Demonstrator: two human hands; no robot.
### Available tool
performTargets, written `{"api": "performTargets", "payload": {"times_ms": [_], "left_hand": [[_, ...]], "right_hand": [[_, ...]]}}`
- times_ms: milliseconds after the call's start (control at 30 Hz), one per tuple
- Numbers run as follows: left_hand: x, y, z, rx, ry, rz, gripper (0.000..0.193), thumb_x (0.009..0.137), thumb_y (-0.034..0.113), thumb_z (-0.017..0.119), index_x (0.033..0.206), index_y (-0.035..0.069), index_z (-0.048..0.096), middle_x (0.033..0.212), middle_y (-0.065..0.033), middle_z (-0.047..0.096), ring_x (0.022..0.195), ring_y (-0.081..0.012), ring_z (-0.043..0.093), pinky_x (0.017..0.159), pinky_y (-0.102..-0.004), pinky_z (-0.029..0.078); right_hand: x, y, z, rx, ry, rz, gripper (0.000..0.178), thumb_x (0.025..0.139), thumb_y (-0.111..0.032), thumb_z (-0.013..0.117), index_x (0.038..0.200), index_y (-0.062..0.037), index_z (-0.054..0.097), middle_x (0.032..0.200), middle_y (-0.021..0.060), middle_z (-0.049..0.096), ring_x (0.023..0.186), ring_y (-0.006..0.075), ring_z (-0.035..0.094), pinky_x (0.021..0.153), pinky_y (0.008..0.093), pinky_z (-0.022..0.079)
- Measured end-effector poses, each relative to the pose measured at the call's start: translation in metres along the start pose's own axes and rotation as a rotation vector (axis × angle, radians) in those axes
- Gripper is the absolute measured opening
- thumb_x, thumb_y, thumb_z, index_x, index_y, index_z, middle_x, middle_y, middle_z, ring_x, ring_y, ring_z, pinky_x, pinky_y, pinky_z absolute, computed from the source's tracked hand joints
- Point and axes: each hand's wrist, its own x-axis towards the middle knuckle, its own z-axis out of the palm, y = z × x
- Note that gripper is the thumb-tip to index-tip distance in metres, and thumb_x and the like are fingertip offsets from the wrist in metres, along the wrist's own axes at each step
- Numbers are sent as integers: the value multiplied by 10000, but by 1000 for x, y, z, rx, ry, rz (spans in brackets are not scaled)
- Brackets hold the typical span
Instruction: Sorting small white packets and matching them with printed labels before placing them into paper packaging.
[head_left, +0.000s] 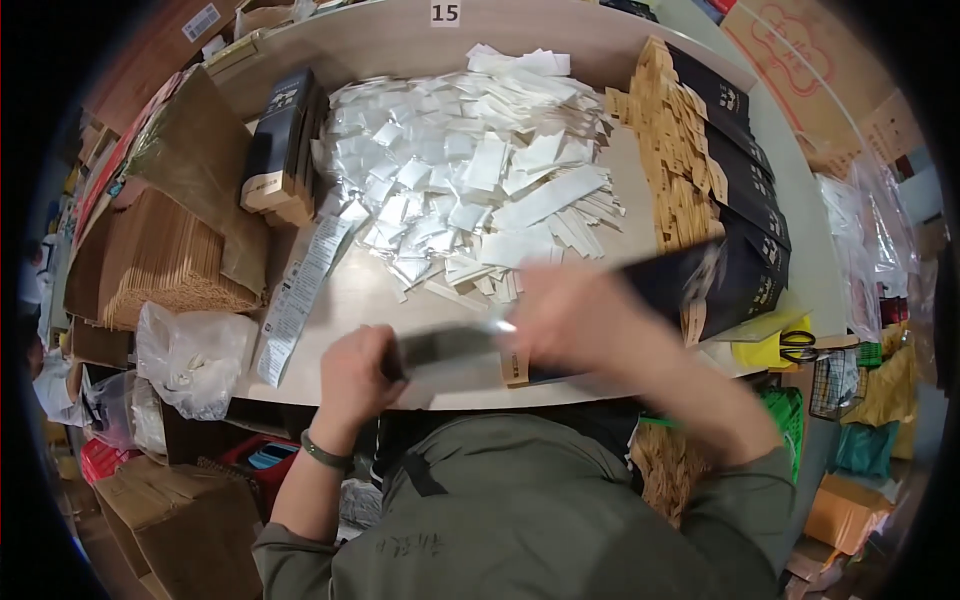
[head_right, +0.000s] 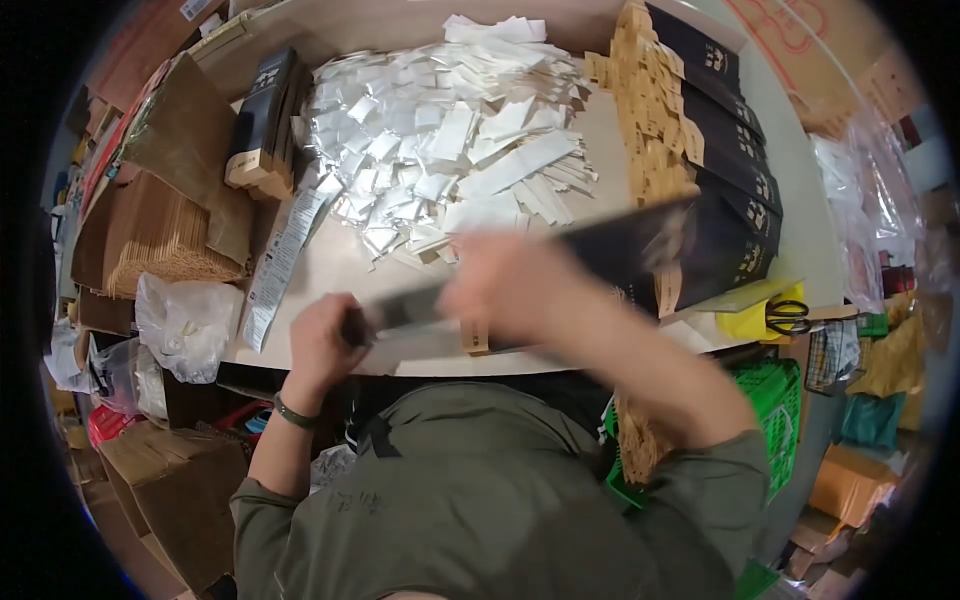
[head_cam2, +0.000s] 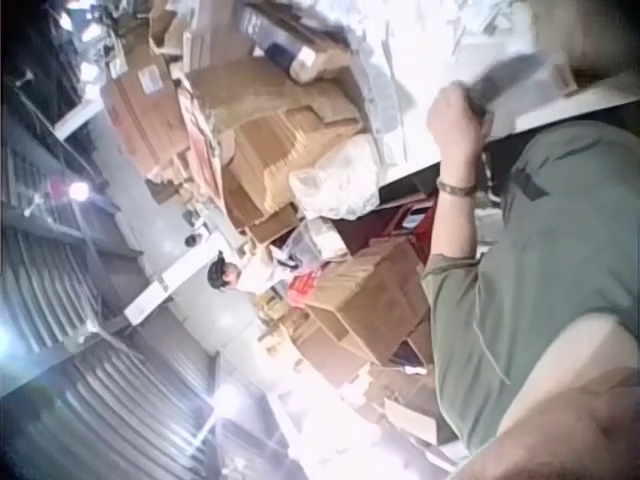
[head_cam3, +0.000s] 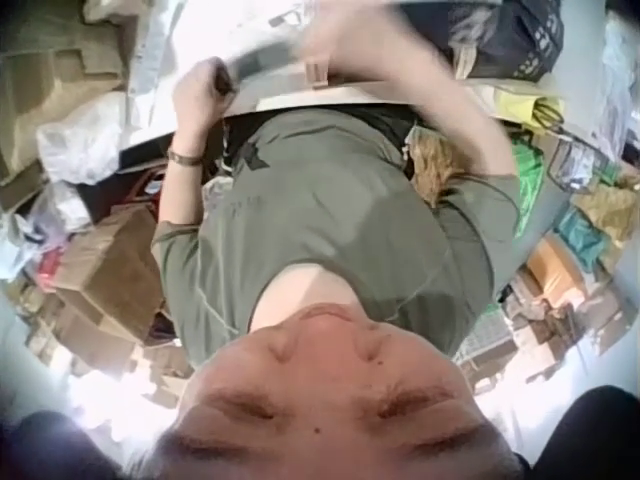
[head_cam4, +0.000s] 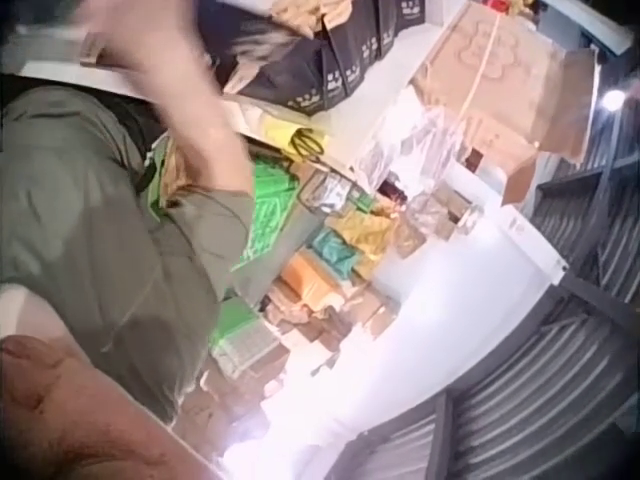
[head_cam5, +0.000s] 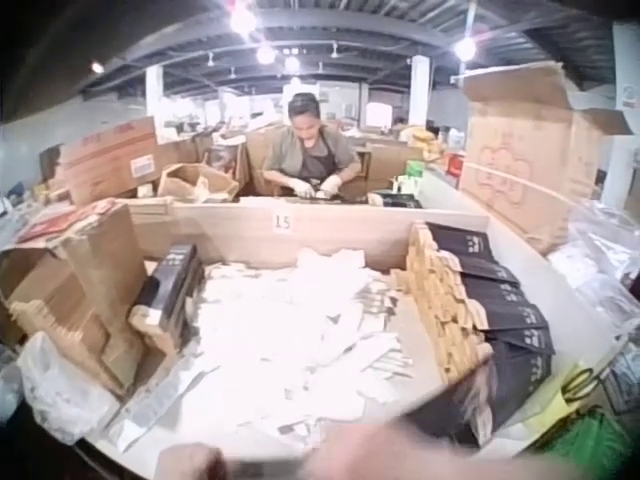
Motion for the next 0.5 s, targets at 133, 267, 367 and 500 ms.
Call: {"api": "performTargets", "payload": {"times_ms": [133, 267, 367, 500], "left_hand": [[-4, 3, 0, -334, -182, -529, 395, 710, 194, 776, 972, -5, 557, 794, -128, 635, 740, -333, 631, 691, -374, 510], [-9, 48, 24, -942, -489, -281, 531, 712, 166, 742, 1168, -22, 544, 1135, -200, 626, 1013, -297, 635, 863, -341, 506], [1, 85, 54, -812, -238, 235, 469, 709, 93, 683, 1150, -3, 553, 1090, -154, 631, 976, -274, 633, 844, -341, 509], [-2, 59, 17, -810, -468, -328, 306, 713, 89, 668, 993, 18, 570, 829, -134, 656, 769, -304, 648, 726, -360, 516]], "right_hand": [[-71, 109, -84, -497, 191, 369, 189, 768, -193, 757, 838, -59, 643, 1015, 167, 622, 1020, 340, 597, 847, 436, 500], [-72, 23, -13, 197, -372, 281, 395, 795, -303, 764, 965, 17, 610, 1168, 233, 590, 1186, 418, 513, 976, 485, 436], [-52, -13, 53, 437, -193, 242, 383, 823, -270, 651, 1027, 51, 604, 1183, 241, 577, 1164, 407, 528, 986, 478, 423], [-39, -37, 57, 119, -115, 284, 334, 807, -306, 659, 936, 0, 632, 1110, 192, 611, 1049, 353, 580, 839, 419, 478]]}}
